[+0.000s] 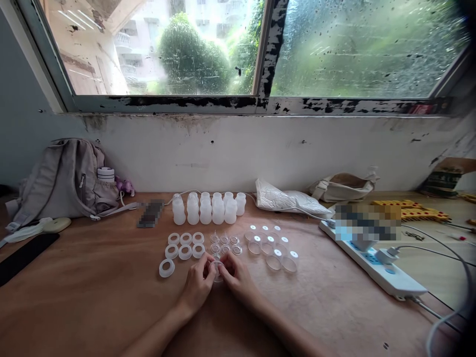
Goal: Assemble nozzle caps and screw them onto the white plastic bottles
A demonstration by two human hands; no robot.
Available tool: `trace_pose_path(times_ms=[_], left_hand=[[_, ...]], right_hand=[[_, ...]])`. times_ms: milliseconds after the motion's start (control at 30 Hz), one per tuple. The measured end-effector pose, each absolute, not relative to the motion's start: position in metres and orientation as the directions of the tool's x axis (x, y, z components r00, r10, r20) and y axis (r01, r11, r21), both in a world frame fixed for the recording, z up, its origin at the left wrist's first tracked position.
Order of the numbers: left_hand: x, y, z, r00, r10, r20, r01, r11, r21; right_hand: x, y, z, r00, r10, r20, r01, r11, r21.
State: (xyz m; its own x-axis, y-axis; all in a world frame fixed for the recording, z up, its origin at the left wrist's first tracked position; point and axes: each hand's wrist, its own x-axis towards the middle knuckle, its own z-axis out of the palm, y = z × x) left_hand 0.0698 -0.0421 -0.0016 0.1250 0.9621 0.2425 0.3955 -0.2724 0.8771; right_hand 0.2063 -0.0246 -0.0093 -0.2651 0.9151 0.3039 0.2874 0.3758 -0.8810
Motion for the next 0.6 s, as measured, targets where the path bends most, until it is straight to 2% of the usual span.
trace_pose_path(times_ms=[267, 400, 600], left_hand=[[0.0698, -0.0403, -0.0003, 0.159, 0.966, 0.206, 0.315, -0.247, 0.916], [0.071, -0.0382, -0.0029, 0.168, 0.965, 0.2, 0.281, -0.241, 0.929], [0.0698, -0.0359, -0.0029, 0.164, 0.965, 0.205, 0.34, -0.251, 0.906]], right_hand=[[0.21, -0.0223, -0.0107, -0.204, 0.917, 0.343, 0.308, 0.393, -0.867], [0.2136, -0.0208, -0.0105, -0.247, 0.911, 0.329, 0.295, 0.394, -0.87], [0.2126, -0.018, -0.0159, -0.268, 0.9, 0.345, 0.285, 0.416, -0.864]])
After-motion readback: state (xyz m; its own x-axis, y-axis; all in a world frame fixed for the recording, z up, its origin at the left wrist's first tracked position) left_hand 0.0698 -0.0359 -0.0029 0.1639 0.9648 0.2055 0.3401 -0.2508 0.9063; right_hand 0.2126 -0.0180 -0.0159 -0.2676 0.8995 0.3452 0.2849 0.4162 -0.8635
